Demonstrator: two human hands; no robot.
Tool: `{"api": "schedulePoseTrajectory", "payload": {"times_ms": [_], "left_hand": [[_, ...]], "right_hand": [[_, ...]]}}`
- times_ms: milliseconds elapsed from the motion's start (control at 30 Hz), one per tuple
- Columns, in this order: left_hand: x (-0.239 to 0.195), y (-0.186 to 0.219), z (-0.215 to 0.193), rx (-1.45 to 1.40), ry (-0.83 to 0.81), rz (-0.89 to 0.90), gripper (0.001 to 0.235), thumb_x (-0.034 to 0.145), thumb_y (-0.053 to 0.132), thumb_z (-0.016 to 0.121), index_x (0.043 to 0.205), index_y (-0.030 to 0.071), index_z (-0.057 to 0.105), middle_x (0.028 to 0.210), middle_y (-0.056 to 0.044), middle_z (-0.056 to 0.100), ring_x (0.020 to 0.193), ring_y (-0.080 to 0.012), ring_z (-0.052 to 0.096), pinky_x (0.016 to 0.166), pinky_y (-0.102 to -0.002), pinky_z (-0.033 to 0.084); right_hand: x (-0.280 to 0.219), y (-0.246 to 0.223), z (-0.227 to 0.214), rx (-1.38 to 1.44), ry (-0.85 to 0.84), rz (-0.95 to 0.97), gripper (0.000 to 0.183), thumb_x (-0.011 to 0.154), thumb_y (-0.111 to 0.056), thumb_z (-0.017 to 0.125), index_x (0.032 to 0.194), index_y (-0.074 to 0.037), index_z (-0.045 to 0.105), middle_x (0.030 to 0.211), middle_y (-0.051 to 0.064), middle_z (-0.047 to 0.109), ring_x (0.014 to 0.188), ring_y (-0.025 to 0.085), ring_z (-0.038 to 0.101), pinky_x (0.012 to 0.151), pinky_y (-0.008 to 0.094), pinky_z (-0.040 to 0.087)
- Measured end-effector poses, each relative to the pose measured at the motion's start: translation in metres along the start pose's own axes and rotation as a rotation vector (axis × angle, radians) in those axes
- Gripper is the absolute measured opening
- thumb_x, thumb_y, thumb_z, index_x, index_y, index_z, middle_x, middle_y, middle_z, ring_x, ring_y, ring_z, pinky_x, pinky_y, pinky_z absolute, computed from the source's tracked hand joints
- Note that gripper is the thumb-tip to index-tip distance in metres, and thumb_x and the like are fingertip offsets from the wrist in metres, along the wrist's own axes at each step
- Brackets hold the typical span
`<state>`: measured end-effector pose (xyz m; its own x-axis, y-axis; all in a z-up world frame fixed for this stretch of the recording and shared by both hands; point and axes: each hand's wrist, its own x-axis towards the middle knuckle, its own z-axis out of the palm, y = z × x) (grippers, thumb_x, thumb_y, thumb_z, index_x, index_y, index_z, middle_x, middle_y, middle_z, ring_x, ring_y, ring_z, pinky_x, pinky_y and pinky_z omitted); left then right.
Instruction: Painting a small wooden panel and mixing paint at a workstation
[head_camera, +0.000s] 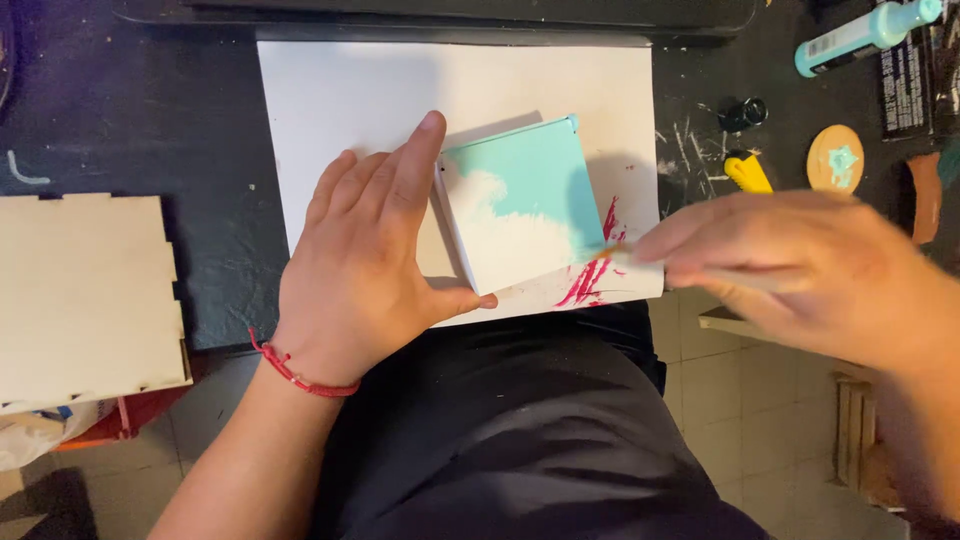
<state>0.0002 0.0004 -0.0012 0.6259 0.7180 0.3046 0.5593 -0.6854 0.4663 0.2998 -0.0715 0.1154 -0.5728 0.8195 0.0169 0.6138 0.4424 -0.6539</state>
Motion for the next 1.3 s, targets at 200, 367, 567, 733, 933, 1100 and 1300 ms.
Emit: {"api": "schedulePoseTrajectory", "payload": {"times_ms": [200,367,567,733,933,1100,1300], "left_hand": [[-0.001,0.0,0.0,-0.043,0.003,0.0,0.143,0.052,0.062,0.101,0.154,0.003,0.022,0.15,-0.014,0.053,0.125,-0.034,0.056,0.118,-0.051,0.036],[0.0,0.0,-0.001,-0.019,0.004,-0.006,0.142,0.051,0.065,0.099,0.153,0.001,0.024,0.151,-0.015,0.053,0.125,-0.0343,0.057,0.118,-0.05,0.035],[0.002,0.0,-0.002,-0.044,-0.014,-0.007,0.144,0.051,0.065,0.099,0.154,0.0,0.023,0.142,-0.017,0.058,0.12,-0.0355,0.056,0.116,-0.05,0.036],[0.0,0.0,0.0,-0.017,-0.002,-0.003,0.143,0.052,0.066,0.099,0.154,0.002,0.023,0.153,-0.015,0.051,0.126,-0.0356,0.057,0.119,-0.049,0.034],[0.001,0.002,-0.003,-0.042,-0.002,-0.01,0.14,0.053,0.063,0.099,0.153,0.001,0.024,0.149,-0.015,0.053,0.124,-0.0345,0.056,0.118,-0.05,0.034],[0.001,0.002,0.0,-0.054,-0.005,-0.011,0.141,0.052,0.063,0.098,0.153,0.0,0.023,0.136,-0.016,0.061,0.121,-0.0346,0.057,0.118,-0.051,0.033],[0.0,0.002,-0.001,-0.062,0.029,0.01,0.142,0.053,0.062,0.1,0.154,0.001,0.02,0.136,-0.015,0.059,0.12,-0.034,0.057,0.118,-0.052,0.034]], "right_hand": [[0.007,-0.02,-0.006,0.002,0.086,0.151,0.006,0.087,-0.007,0.059,0.09,-0.008,0.065,0.105,0.011,0.075,0.097,0.019,0.08,0.082,0.025,0.066],[0.011,0.002,-0.001,-0.026,-0.054,0.081,0.02,0.084,-0.011,0.066,0.103,-0.005,0.069,0.108,0.007,0.076,0.1,0.019,0.077,0.097,0.031,0.06],[-0.003,-0.012,-0.01,0.128,0.131,0.172,0.007,0.086,0.0,0.058,0.086,0.0,0.065,0.102,0.017,0.074,0.1,0.026,0.08,0.091,0.03,0.069],[-0.002,-0.002,-0.004,0.065,0.073,0.161,0.009,0.087,-0.005,0.061,0.091,-0.003,0.069,0.105,0.012,0.075,0.101,0.023,0.077,0.098,0.032,0.063],[-0.019,-0.022,-0.036,-0.02,0.116,0.334,0.015,0.09,-0.004,0.056,0.103,-0.008,0.062,0.109,0.006,0.075,0.064,0.012,0.062,0.061,0.022,0.046],[0.005,-0.018,-0.033,-0.051,0.197,0.088,0.017,0.093,0.005,0.057,0.109,-0.002,0.054,0.117,0.02,0.069,0.115,0.028,0.075,0.105,0.036,0.063],[0.039,0.009,-0.032,-0.011,0.325,-0.116,0.009,0.099,0.016,0.066,0.107,0.016,0.061,0.115,0.034,0.067,0.082,0.024,0.065,0.067,0.025,0.053]]}}
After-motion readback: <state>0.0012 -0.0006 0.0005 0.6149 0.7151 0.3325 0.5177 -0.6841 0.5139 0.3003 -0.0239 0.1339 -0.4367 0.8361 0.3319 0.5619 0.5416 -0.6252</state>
